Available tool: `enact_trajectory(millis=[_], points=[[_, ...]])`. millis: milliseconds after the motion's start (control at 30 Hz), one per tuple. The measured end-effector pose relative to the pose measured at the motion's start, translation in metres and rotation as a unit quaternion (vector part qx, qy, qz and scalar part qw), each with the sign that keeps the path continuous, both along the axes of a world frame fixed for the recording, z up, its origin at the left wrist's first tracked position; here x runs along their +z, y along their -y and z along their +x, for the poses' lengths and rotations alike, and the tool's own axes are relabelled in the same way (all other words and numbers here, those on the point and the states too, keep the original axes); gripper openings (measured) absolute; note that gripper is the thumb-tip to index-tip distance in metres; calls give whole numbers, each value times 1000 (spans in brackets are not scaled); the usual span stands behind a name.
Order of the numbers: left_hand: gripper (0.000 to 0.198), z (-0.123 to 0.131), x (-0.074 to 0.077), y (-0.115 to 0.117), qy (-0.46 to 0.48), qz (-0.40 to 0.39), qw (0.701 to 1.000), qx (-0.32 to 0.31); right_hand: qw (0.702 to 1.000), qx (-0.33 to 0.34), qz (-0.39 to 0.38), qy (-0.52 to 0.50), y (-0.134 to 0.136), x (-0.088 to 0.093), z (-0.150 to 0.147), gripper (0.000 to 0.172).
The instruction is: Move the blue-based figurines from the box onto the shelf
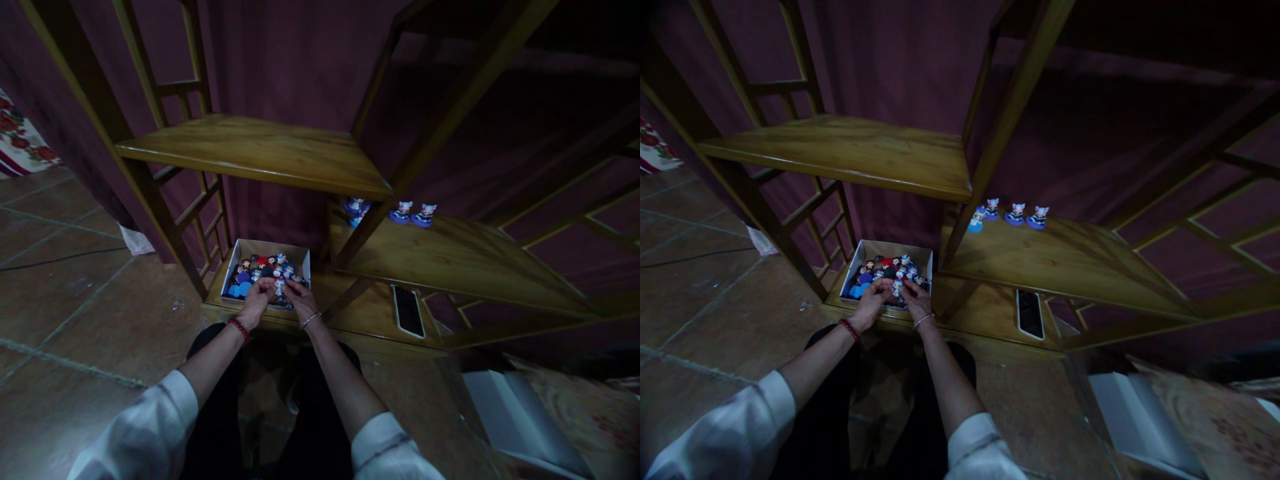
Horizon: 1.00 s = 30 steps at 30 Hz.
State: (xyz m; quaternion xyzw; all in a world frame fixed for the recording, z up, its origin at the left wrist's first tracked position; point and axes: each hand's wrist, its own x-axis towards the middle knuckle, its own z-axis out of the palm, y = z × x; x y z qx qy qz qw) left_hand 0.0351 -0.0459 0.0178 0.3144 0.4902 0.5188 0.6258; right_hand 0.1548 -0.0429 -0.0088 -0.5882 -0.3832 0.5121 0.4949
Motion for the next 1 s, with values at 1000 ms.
enact_trajectory(millis=[1000], points=[[23,-28,-36,-37,-506,54,855,-102,996,17,24,82,-17,-31,18,32]])
